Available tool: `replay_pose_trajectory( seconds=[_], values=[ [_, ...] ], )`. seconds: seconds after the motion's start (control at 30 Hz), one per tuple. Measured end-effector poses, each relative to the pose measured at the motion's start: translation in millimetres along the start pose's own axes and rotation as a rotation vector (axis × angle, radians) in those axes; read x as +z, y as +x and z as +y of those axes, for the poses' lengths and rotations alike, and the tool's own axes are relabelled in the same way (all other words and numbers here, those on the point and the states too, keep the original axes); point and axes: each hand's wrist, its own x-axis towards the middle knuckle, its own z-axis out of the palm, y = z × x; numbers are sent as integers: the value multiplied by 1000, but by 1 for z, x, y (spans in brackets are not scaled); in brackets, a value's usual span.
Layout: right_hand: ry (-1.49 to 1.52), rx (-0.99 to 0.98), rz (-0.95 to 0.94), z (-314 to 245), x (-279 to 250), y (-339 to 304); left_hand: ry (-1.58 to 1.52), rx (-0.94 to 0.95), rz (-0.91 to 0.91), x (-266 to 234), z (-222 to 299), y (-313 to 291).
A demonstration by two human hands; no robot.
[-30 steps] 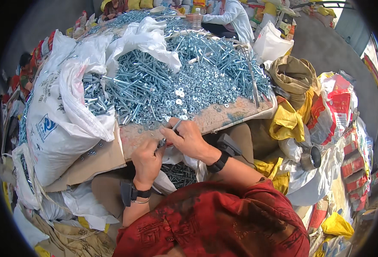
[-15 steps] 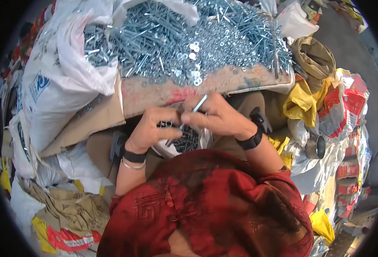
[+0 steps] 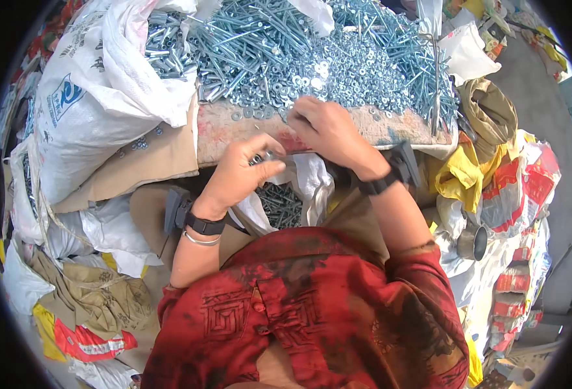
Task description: The recorder is assembling bolts by sliding washers onto them and dropping them into a plastic bag.
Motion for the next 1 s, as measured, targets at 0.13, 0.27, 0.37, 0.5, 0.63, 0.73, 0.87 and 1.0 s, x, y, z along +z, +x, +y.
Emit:
replay_pose_trajectory(
  seconds=[0.13,0.27,0.37,0.5,0.63,0.73,0.87,1.0],
  values=[
    [-422,-177,-11,35,31,57,-607,-376,157,-11,9,6],
    [-681,-250,-209,30,34,78,-866,-527,307,-17,5,5],
    [-755,-434,-198,31,29,73,-910,-464,377,-20,-3,0],
    [-720,-541,-108,40,17,60,-1053,-440,451,-24,-5,2],
    [-722,-600,-31,36,19,59,-1089,-419,460,-21,-11,2],
    [-618,-692,79,23,10,66,-1111,-443,481,-23,-8,3],
    [-116,-374,693,15,-18,83,-1100,-464,485,-21,-9,6],
    [262,-78,641,-26,-35,55,-1028,-465,460,-24,-12,5]
  ],
)
